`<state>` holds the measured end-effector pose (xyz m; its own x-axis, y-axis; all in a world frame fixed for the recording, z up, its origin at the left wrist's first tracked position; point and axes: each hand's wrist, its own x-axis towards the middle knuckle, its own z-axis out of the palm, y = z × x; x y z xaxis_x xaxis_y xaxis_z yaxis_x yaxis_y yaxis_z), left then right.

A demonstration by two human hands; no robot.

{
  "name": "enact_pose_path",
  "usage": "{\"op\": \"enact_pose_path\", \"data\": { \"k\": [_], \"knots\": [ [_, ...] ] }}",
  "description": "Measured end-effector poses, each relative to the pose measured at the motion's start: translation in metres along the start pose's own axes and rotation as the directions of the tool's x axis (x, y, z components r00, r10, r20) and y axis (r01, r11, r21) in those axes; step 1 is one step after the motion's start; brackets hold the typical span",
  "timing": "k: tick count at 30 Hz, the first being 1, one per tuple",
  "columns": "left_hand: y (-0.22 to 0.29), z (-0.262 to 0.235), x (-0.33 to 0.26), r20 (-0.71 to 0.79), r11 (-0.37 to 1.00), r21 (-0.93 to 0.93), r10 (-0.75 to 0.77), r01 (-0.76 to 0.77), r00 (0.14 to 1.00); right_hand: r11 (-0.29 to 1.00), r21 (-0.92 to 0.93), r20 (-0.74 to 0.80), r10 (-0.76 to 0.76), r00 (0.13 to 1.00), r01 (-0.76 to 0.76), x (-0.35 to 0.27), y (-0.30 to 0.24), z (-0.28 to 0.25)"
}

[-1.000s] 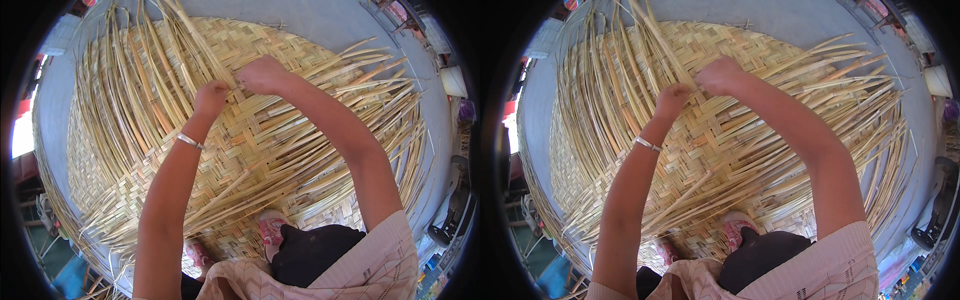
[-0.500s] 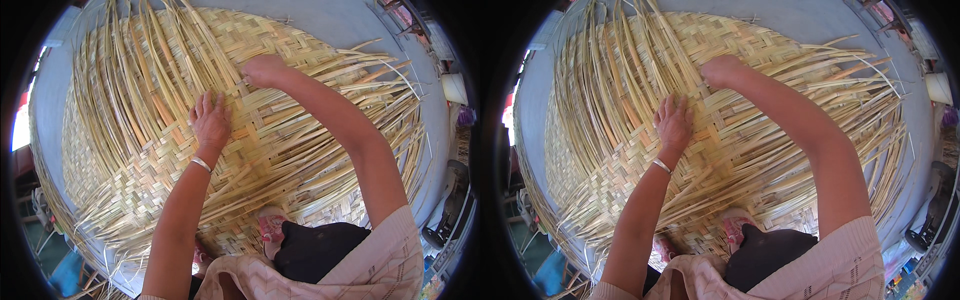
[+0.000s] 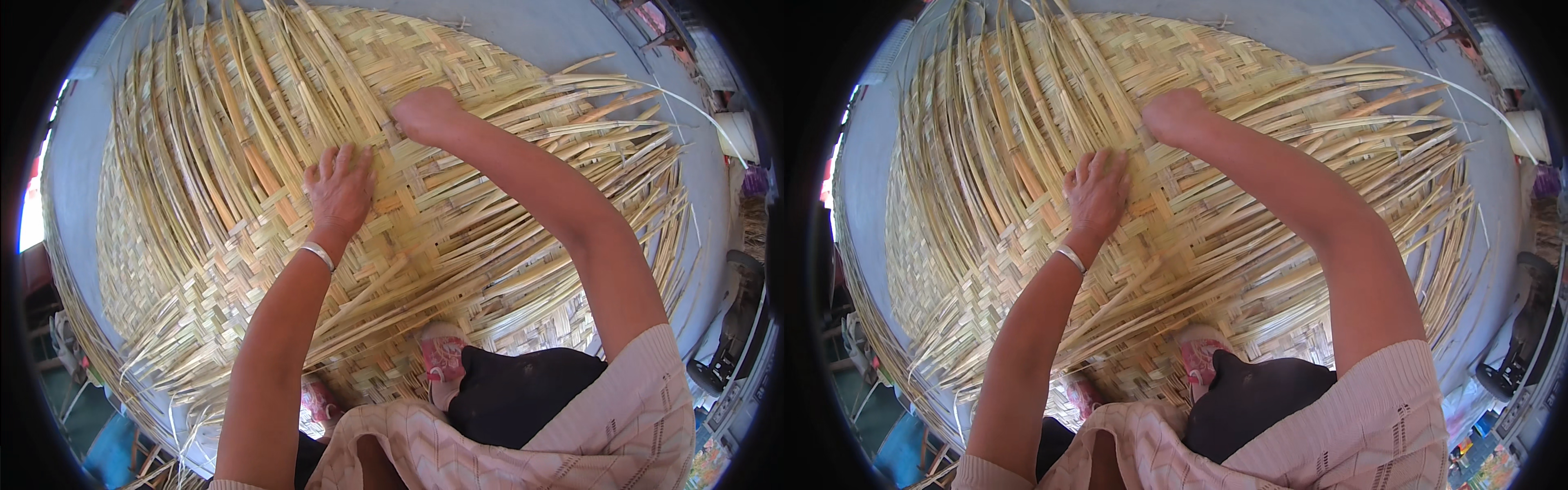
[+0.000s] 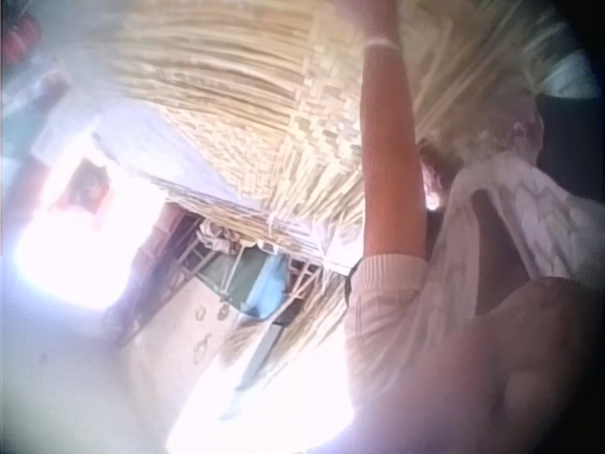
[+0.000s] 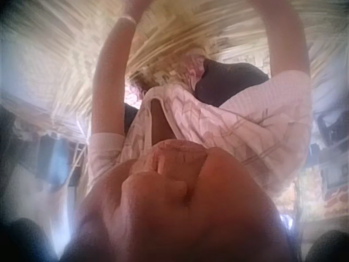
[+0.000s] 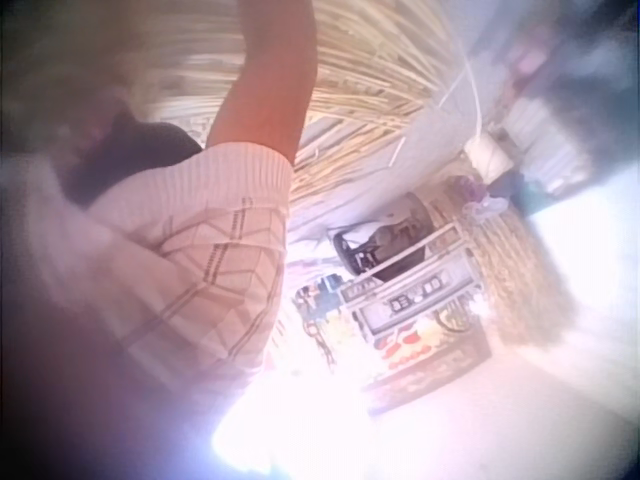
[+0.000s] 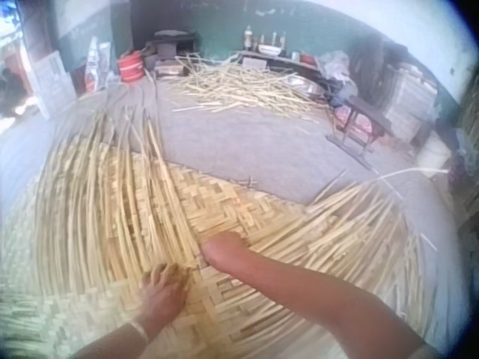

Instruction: The person weaves a large flat basket by hand, interlacing dried palm strips in an over-under pattern. They repeatedly pull, align, and tuck the strips to expand the woven area.

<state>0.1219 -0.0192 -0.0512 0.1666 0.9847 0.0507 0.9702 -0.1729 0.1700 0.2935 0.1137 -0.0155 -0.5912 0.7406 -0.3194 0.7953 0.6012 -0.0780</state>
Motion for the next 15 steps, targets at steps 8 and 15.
{"op": "enact_pose_path", "data": {
  "k": [8, 15],
  "knots": [
    [0.025, -0.002, 0.030, 0.055, 0.848, -0.306, -0.439, 0.433, 0.897, 0.984, 0.013, -0.257, -0.168, 0.952, 0.177, -0.025, -0.007, 0.014],
    [0.042, -0.002, 0.049, 0.120, 0.771, -0.253, -0.574, 0.584, 0.810, 0.837, 0.541, -0.159, 0.004, 0.987, 0.083, -0.016, -0.001, 0.026]
  ]
}}
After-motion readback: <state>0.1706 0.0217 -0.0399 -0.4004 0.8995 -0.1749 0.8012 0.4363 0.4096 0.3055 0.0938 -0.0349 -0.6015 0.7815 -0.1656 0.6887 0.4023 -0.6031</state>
